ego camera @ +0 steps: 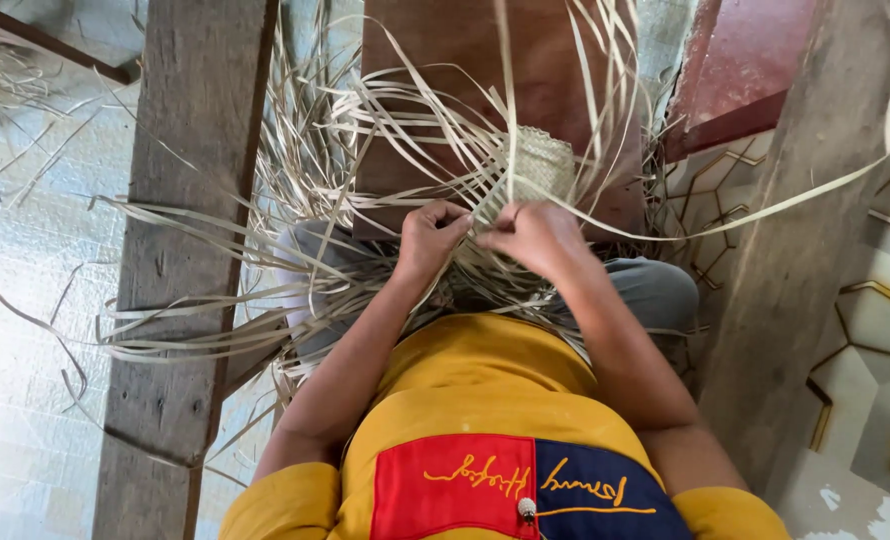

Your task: The person is weaving thin bamboo strips together to form a structured mat or basket-like object.

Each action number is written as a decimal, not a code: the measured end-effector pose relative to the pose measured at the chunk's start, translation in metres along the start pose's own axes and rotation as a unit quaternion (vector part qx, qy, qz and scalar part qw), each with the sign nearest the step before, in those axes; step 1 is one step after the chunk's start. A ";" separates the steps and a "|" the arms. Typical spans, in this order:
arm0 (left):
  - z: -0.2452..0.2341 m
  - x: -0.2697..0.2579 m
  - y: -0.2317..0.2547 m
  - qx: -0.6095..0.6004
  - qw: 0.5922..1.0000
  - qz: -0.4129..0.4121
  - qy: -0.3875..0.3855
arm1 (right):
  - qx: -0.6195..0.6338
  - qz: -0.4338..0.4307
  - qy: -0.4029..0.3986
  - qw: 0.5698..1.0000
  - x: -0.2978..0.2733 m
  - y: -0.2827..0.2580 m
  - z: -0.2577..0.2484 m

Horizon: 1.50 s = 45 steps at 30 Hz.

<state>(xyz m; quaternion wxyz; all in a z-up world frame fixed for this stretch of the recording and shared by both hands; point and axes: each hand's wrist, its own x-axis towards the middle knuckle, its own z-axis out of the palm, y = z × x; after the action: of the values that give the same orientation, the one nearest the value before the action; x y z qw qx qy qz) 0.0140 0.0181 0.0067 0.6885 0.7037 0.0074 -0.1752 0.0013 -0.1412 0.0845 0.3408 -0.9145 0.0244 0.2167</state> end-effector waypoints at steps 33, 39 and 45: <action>0.020 0.009 -0.025 0.032 0.999 -0.008 0.033 | 0.135 0.013 -0.025 0.990 0.042 -0.014 -0.008; 0.019 0.018 -0.033 0.027 0.998 -0.037 0.043 | 0.248 -0.022 -0.039 0.968 0.046 -0.028 -0.015; 0.016 0.013 -0.024 -0.022 0.999 -0.028 0.015 | 0.312 -0.192 -0.017 0.931 0.052 -0.035 -0.047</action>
<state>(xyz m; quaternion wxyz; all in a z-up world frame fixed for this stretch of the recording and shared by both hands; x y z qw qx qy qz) 0.0159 0.0004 -0.0200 0.6981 0.6908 0.0416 -0.1836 0.0726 -0.1386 0.1160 0.6440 -0.7458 -0.0909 0.1442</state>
